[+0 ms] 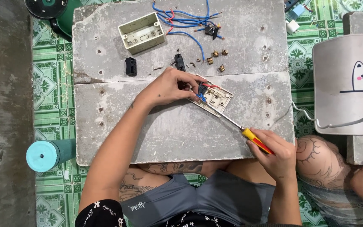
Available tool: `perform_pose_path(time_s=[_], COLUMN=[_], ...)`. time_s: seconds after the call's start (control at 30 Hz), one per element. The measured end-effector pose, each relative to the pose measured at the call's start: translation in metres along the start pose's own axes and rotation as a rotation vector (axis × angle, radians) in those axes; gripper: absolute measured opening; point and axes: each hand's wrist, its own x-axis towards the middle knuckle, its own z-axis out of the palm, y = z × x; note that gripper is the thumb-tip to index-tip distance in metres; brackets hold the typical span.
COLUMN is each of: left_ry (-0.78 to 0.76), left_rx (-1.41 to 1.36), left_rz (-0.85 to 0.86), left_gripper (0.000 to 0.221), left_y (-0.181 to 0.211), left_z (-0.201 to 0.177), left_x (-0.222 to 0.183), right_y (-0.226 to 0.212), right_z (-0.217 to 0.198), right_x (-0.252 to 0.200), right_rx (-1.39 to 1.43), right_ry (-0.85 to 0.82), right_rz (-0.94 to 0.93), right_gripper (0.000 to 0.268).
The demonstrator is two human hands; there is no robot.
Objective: Assembling an electrical switch or outlet by tightening screws and connecting wires.
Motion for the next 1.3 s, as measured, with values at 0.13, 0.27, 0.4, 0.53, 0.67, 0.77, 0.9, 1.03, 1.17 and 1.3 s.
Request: perform_pose_path(time_s=[0.13, 0.27, 0.4, 0.53, 0.67, 0.77, 0.9, 1.03, 1.17, 1.3], left_ry=[-0.008, -0.011, -0.009, -0.011, -0.008, -0.011, -0.004, -0.007, -0.007, 0.001], left_rx=[-0.003, 0.010, 0.013, 0.024, 0.036, 0.042, 0.035, 0.048, 0.039, 0.058], left_rz=[0.005, -0.001, -0.016, -0.009, -0.011, -0.019, -0.032, -0.037, -0.048, -0.023], left_gripper=[0.014, 0.014, 0.015, 0.014, 0.015, 0.015, 0.014, 0.015, 0.015, 0.015], left_y=[-0.009, -0.011, -0.012, -0.014, -0.016, -0.021, -0.017, -0.017, -0.013, -0.014], left_z=[0.002, 0.003, 0.004, 0.005, 0.005, 0.007, 0.006, 0.006, 0.007, 0.008], left_x=[0.001, 0.002, 0.003, 0.003, 0.003, 0.005, 0.006, 0.005, 0.005, 0.006], right_y=[-0.001, -0.002, 0.003, 0.003, -0.003, -0.004, 0.000, 0.005, 0.015, 0.021], right_z=[0.001, 0.000, 0.001, 0.001, -0.001, -0.003, 0.000, -0.001, 0.000, 0.001], right_x=[0.000, 0.000, -0.002, -0.001, 0.004, 0.004, 0.002, 0.001, -0.004, -0.005], right_rx=[0.012, 0.037, 0.067, 0.100, 0.139, 0.144, 0.107, 0.047, 0.082, 0.063], right_ry=[0.012, 0.040, 0.051, 0.056, 0.065, 0.074, 0.042, 0.016, -0.012, 0.000], right_rz=[-0.010, -0.027, -0.028, -0.041, -0.056, -0.053, -0.008, -0.008, 0.027, 0.039], right_gripper=[0.030, 0.029, 0.028, 0.027, 0.029, 0.028, 0.030, 0.031, 0.038, 0.038])
